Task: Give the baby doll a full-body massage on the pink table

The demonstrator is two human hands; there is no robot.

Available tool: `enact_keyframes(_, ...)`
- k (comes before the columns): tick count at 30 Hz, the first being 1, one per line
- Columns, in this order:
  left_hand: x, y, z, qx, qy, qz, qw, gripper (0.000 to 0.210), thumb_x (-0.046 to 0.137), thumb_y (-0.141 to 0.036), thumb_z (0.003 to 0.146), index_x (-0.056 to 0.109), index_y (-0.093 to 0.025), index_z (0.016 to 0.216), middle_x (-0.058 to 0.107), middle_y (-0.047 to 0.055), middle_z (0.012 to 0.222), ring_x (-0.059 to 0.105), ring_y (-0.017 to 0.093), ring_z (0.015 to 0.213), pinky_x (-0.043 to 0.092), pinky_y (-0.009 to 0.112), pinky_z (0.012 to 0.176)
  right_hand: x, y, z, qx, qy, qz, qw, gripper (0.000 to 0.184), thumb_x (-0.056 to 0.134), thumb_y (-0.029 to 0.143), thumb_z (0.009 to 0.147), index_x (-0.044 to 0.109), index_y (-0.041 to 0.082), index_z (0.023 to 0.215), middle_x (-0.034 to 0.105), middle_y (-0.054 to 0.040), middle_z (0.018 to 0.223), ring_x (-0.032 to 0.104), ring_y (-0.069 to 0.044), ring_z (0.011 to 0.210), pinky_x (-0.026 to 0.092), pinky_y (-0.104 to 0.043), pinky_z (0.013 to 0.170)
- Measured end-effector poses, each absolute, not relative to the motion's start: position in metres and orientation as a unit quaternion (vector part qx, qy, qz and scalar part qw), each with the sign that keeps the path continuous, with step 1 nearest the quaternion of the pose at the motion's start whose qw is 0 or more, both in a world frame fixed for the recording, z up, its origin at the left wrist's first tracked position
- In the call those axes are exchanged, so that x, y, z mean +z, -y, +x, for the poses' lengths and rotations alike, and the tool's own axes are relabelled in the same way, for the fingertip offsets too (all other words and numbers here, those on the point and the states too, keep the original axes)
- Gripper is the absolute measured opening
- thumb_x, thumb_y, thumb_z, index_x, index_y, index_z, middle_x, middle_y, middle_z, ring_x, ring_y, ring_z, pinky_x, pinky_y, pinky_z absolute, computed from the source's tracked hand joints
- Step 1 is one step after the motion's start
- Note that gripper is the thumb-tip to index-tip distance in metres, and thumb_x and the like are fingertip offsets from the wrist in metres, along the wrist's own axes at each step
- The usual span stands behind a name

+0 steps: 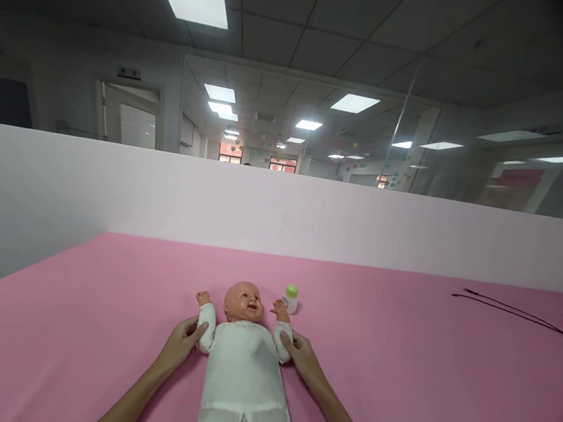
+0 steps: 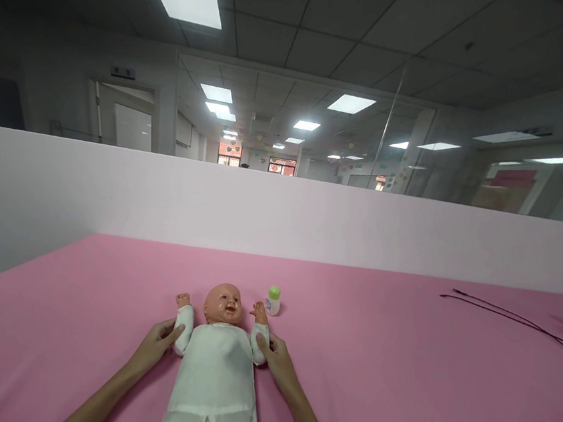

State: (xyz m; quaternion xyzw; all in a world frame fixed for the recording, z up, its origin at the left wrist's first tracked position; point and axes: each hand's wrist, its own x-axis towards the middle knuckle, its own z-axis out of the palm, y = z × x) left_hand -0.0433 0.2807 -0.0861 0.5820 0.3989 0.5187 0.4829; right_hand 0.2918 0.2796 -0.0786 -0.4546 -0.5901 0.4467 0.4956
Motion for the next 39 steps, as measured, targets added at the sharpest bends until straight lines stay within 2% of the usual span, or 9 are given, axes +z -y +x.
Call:
enact_keyframes(3, -0.076, -0.273, -0.046, 0.521, -0.343, 0.596, 0.506, 0.038, 0.078, -0.047, 0.081, 0.077, -0.016, 0.104, 0.074, 0.008, 0.096, 0.065, 0.023, 0.086, 0.049, 0.030, 0.076, -0.075, -0.275, 0.297, 0.468, 0.611, -0.425, 0.477, 0.053, 0.074, 0.066, 0.079, 0.073, 0.015, 0.090, 0.070, -0.0065, 0.082, 0.058, -0.021, 0.075, 0.045, -0.031, 0.070)
enact_keyframes(6, -0.075, -0.270, -0.048, 0.523, -0.314, 0.581, 0.539, 0.018, 0.084, -0.027, 0.069, 0.081, -0.019, 0.085, 0.074, 0.009, 0.106, 0.065, 0.027, 0.100, 0.050, 0.032, 0.084, -0.070, -0.269, 0.301, 0.495, 0.625, -0.403, 0.450, 0.043, 0.086, 0.052, 0.071, 0.076, 0.017, 0.093, 0.072, -0.0054, 0.086, 0.062, -0.022, 0.081, 0.048, -0.034, 0.076)
enact_keyframes(8, -0.079, -0.271, -0.048, 0.512, -0.302, 0.576, 0.561, 0.005, 0.083, -0.018, 0.065, 0.080, -0.020, 0.069, 0.073, 0.009, 0.106, 0.066, 0.026, 0.100, 0.050, 0.032, 0.083, -0.066, -0.266, 0.302, 0.501, 0.639, -0.390, 0.434, 0.037, 0.092, 0.042, 0.064, 0.079, 0.020, 0.091, 0.073, -0.0068, 0.098, 0.064, -0.026, 0.094, 0.049, -0.037, 0.086)
enact_keyframes(11, -0.084, -0.273, -0.048, 0.495, -0.288, 0.584, 0.575, 0.009, 0.081, -0.013, 0.063, 0.077, -0.020, 0.060, 0.073, 0.008, 0.104, 0.066, 0.024, 0.097, 0.050, 0.032, 0.083, -0.065, -0.265, 0.302, 0.486, 0.655, -0.378, 0.438, 0.026, 0.093, 0.037, 0.061, 0.080, 0.021, 0.077, 0.073, -0.0092, 0.109, 0.064, -0.029, 0.107, 0.048, -0.040, 0.096)
enact_keyframes(14, -0.085, -0.274, -0.048, 0.513, -0.304, 0.570, 0.566, 0.011, 0.085, -0.017, 0.062, 0.080, -0.021, 0.071, 0.074, 0.007, 0.103, 0.065, 0.024, 0.097, 0.049, 0.032, 0.086, -0.069, -0.267, 0.302, 0.491, 0.636, -0.394, 0.446, 0.030, 0.092, 0.041, 0.063, 0.081, 0.021, 0.083, 0.075, -0.0083, 0.103, 0.065, -0.028, 0.100, 0.049, -0.041, 0.093)
enact_keyframes(18, -0.081, -0.272, -0.045, 0.524, -0.316, 0.585, 0.532, 0.027, 0.081, -0.042, 0.079, 0.076, -0.018, 0.089, 0.071, 0.004, 0.085, 0.061, 0.019, 0.080, 0.045, 0.028, 0.074, -0.082, -0.276, 0.304, 0.520, 0.586, -0.402, 0.474, 0.047, 0.080, 0.060, 0.076, 0.077, 0.017, 0.094, 0.074, -0.0078, 0.091, 0.064, -0.025, 0.085, 0.049, -0.037, 0.082)
enact_keyframes(25, -0.086, -0.276, -0.038, 0.541, -0.399, 0.526, 0.520, 0.057, 0.061, -0.072, 0.085, 0.060, -0.016, 0.072, 0.046, -0.005, 0.058, 0.033, 0.010, 0.054, 0.024, 0.023, 0.052, -0.088, -0.280, 0.304, 0.500, 0.597, -0.424, 0.463, 0.054, 0.069, 0.069, 0.083, 0.070, 0.014, 0.083, 0.066, -0.0037, 0.075, 0.052, -0.016, 0.068, 0.038, -0.028, 0.065)
enact_keyframes(34, -0.083, -0.276, -0.041, 0.518, -0.378, 0.564, 0.520, 0.050, 0.065, -0.064, 0.087, 0.065, -0.015, 0.078, 0.054, -0.002, 0.064, 0.044, 0.013, 0.059, 0.034, 0.024, 0.057, -0.076, -0.274, 0.298, 0.498, 0.593, -0.434, 0.460, 0.057, 0.073, 0.072, 0.076, 0.070, 0.015, 0.081, 0.066, -0.0035, 0.074, 0.054, -0.016, 0.068, 0.040, -0.028, 0.065)
enact_keyframes(39, -0.070, -0.267, -0.046, 0.502, -0.315, 0.599, 0.539, 0.023, 0.079, -0.038, 0.079, 0.075, -0.016, 0.084, 0.068, 0.005, 0.086, 0.060, 0.020, 0.081, 0.046, 0.030, 0.075, -0.065, -0.263, 0.300, 0.539, 0.612, -0.396, 0.422, 0.040, 0.085, 0.050, 0.074, 0.074, 0.016, 0.092, 0.070, -0.0041, 0.086, 0.060, -0.019, 0.079, 0.046, -0.031, 0.074)
